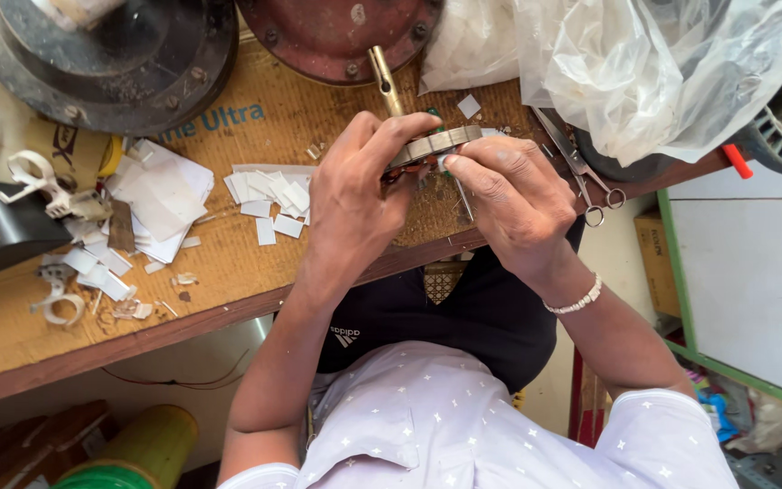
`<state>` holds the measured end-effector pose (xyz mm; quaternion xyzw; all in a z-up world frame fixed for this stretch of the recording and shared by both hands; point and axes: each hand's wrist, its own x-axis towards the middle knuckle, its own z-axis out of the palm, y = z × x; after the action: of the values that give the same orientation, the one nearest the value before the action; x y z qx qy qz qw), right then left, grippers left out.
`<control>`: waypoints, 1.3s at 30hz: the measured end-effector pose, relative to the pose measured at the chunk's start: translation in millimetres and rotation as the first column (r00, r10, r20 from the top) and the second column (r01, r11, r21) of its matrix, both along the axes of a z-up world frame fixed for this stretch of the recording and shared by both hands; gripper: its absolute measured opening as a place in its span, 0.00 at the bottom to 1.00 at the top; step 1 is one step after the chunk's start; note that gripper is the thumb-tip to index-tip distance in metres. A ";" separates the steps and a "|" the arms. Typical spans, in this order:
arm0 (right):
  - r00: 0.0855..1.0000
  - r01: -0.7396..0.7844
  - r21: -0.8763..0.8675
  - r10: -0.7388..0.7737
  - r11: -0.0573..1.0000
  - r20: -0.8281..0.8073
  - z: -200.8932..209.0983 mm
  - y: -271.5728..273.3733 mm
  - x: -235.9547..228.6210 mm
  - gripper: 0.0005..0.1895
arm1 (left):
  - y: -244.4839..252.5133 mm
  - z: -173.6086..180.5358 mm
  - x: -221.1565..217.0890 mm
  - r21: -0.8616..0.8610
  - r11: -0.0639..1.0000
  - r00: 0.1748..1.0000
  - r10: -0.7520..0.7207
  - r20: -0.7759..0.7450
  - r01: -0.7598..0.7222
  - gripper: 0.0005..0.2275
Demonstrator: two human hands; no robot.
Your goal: The person inserts small white rectangular pieces into the slots of a circular copper-wound electrical component. They use a green screwdriver to press the pieces into place and scissors to trim the pieces. The person repeats this process for multiple slots around the component.
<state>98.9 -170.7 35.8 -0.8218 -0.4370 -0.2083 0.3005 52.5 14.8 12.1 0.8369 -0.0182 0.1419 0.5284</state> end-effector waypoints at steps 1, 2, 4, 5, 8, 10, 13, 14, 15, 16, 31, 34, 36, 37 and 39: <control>1.000 0.021 -0.023 -0.021 1.000 -0.006 1.6 -0.5 -1.5 0.17 | -1.2 -0.4 1.3 -0.007 1.000 1.000 0.003 -0.004 -0.003 0.20; 0.999 0.042 -0.047 -0.043 0.998 -0.011 2.8 -1.0 -1.6 0.17 | -2.6 -0.9 2.6 -0.015 1.000 1.000 0.007 -0.007 -0.007 0.20; 0.996 0.072 -0.058 -0.075 0.996 -0.047 3.4 -0.6 -1.8 0.16 | -5.0 -2.2 4.5 -0.009 1.000 0.999 0.013 0.044 -0.013 0.20; 0.994 0.089 -0.064 -0.093 0.994 -0.064 3.8 -0.1 -2.4 0.15 | -5.6 -2.9 5.0 -0.006 1.000 0.997 0.014 0.070 -0.014 0.20; 0.980 0.109 -0.079 -0.121 0.991 -0.159 9.0 -0.9 -1.6 0.14 | -6.1 -5.3 5.3 0.002 1.000 0.992 0.017 0.125 -0.018 0.20; 0.974 0.086 -0.077 -0.100 0.993 -0.203 12.7 -1.5 -2.1 0.13 | -4.5 -8.4 6.4 -0.032 0.999 0.992 0.019 0.123 -0.015 0.20; 0.964 0.072 -0.078 -0.090 0.994 -0.250 16.4 -1.0 -4.1 0.13 | -2.9 -11.7 7.7 -0.105 0.994 0.995 0.018 0.101 -0.007 0.20; 0.961 0.070 -0.080 -0.089 0.994 -0.263 17.4 -0.6 -5.0 0.13 | -3.1 -12.1 7.8 -0.133 0.991 0.996 0.017 0.091 -0.005 0.19; 0.964 0.076 -0.086 -0.096 0.993 -0.248 17.9 0.2 -5.7 0.13 | -3.7 -12.1 7.9 -0.139 0.990 0.996 0.018 0.087 -0.006 0.19; 0.967 0.082 -0.092 -0.102 0.992 -0.233 17.9 1.4 -6.9 0.13 | -4.5 -11.9 7.8 -0.145 0.989 0.996 0.019 0.083 -0.007 0.18; 0.976 0.127 -0.020 -0.128 0.992 -0.175 5.7 1.3 -13.8 0.11 | -5.2 -11.1 6.9 -0.164 0.986 0.999 -0.007 0.046 0.015 0.19; 0.976 0.135 -0.025 -0.137 0.991 -0.167 1.6 -0.8 -16.3 0.10 | -6.9 -11.5 5.9 -0.118 0.993 0.997 0.017 0.070 -0.008 0.18; 0.974 0.137 -0.026 -0.140 0.990 -0.178 -1.6 -1.1 -17.9 0.10 | -7.6 -12.4 5.1 -0.080 0.997 0.997 0.028 0.079 -0.021 0.18; 0.974 0.135 -0.021 -0.137 0.991 -0.181 -2.7 0.0 -16.9 0.10 | -7.4 -12.3 5.8 -0.070 0.997 0.997 0.034 0.074 -0.029 0.19; 0.973 0.134 -0.012 -0.134 0.991 -0.185 -3.5 3.0 -15.7 0.10 | -7.1 -11.3 7.0 -0.060 0.997 0.997 0.042 0.069 -0.038 0.19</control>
<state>83.1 -167.7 32.4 -0.8651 -0.3505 -0.1509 0.3255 59.6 7.7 0.8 0.8156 -0.0159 0.1824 0.5489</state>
